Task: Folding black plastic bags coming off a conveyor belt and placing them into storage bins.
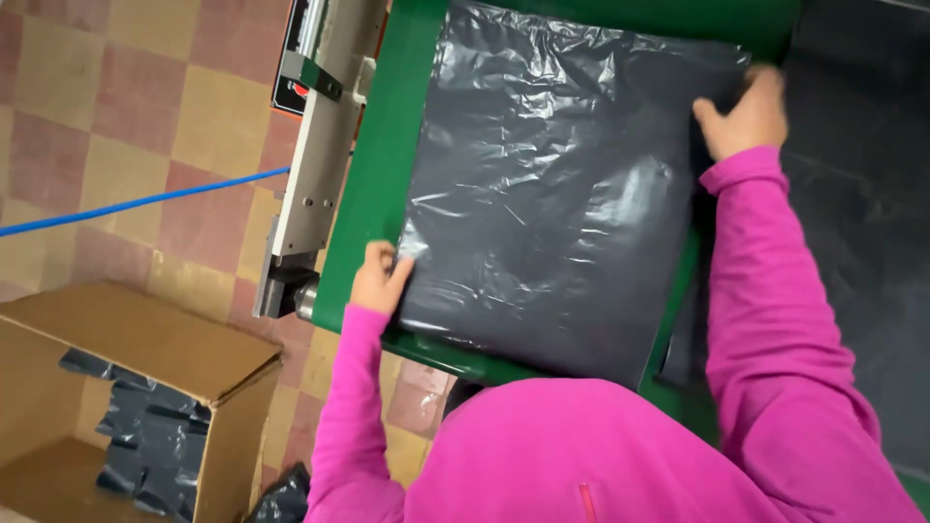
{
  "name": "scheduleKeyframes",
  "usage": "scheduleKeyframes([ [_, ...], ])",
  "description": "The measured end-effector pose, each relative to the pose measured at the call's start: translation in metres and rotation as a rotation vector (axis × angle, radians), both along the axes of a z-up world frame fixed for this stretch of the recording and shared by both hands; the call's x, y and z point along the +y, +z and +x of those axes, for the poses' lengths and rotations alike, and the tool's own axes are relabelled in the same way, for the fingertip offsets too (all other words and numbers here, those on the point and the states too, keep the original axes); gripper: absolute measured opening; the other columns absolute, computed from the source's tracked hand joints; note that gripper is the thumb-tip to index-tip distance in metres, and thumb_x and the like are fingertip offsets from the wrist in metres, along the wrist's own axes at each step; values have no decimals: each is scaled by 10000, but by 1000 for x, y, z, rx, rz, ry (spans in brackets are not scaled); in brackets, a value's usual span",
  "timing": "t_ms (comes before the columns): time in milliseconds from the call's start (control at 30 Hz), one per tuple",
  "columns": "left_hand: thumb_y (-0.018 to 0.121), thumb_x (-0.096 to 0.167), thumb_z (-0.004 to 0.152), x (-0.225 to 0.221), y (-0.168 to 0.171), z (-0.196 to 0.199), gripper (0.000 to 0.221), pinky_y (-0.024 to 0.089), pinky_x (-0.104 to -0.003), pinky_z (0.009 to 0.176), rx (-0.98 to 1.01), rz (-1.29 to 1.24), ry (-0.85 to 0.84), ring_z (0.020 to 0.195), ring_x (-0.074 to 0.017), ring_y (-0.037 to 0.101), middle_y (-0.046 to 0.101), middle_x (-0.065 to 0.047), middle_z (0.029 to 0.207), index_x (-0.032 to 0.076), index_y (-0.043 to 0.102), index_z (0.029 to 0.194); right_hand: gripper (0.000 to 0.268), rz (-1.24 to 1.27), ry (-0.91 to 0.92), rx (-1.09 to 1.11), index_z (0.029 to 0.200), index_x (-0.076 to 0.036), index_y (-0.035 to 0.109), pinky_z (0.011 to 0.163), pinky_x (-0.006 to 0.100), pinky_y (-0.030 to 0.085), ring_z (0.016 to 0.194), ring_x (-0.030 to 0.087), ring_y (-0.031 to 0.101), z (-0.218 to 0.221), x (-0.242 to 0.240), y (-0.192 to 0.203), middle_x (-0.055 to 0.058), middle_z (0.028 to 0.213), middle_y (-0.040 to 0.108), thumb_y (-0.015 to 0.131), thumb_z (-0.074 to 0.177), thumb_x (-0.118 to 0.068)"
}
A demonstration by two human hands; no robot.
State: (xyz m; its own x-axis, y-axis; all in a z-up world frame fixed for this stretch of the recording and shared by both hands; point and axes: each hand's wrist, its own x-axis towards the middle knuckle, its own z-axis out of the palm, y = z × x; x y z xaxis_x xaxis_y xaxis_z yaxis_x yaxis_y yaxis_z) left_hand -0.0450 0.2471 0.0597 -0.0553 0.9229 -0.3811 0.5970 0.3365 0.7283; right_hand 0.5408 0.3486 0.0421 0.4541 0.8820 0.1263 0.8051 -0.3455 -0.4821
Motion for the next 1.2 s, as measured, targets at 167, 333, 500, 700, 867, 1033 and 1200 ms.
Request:
scheduleKeyframes([
  [167,794,342,904,-56,3,-14,543,557,-439,852,256,148,-126,1039,-349,691,707,-184,1113,34,565,1289,728,26,422,-310,1305,-1,588,947,505,530,1212,404,574,5,48,15,191,1305,599,911,768,-371],
  [333,858,309,726,10,95,88,653,484,-464,969,559,462,-482,1208,-338,587,637,-125,1277,59,600,1272,707,-512,373,-250,1227,27,664,850,547,544,1062,463,661,2,105,-15,258,1175,682,925,748,-424],
  [500,785,344,907,86,27,177,513,492,-422,1023,-114,705,-767,1241,-337,580,618,-130,1315,56,606,1292,479,-606,243,-362,1100,8,715,790,542,567,957,470,702,-25,100,-12,267,1067,719,840,741,-283],
  [700,334,817,899,144,-49,152,959,554,-366,782,-1125,-470,-63,1106,-267,752,697,-175,1319,42,457,1449,142,211,421,-375,905,-69,640,854,497,457,991,360,632,-138,-85,136,108,984,669,728,804,-115],
  [867,351,778,1019,193,-200,42,1021,539,-498,1096,-1491,-307,25,1281,-314,589,628,-200,1430,-77,403,1575,215,177,398,-285,901,-137,663,884,444,374,1078,294,552,-219,-249,144,19,1013,636,732,759,9],
  [1033,385,648,1026,141,-125,-5,775,463,-388,1155,-1148,-92,-17,1393,-265,550,504,-107,1547,106,366,1579,168,168,369,-349,881,-94,634,964,466,416,1144,291,572,-251,-314,76,17,1080,654,761,799,-21],
  [1200,684,389,951,32,-11,-32,666,426,-438,1177,-340,371,-282,1371,-353,538,560,-207,1476,23,491,1474,215,77,335,-405,977,-101,696,1052,465,446,1256,298,581,-265,-339,81,50,1238,662,709,794,10],
])
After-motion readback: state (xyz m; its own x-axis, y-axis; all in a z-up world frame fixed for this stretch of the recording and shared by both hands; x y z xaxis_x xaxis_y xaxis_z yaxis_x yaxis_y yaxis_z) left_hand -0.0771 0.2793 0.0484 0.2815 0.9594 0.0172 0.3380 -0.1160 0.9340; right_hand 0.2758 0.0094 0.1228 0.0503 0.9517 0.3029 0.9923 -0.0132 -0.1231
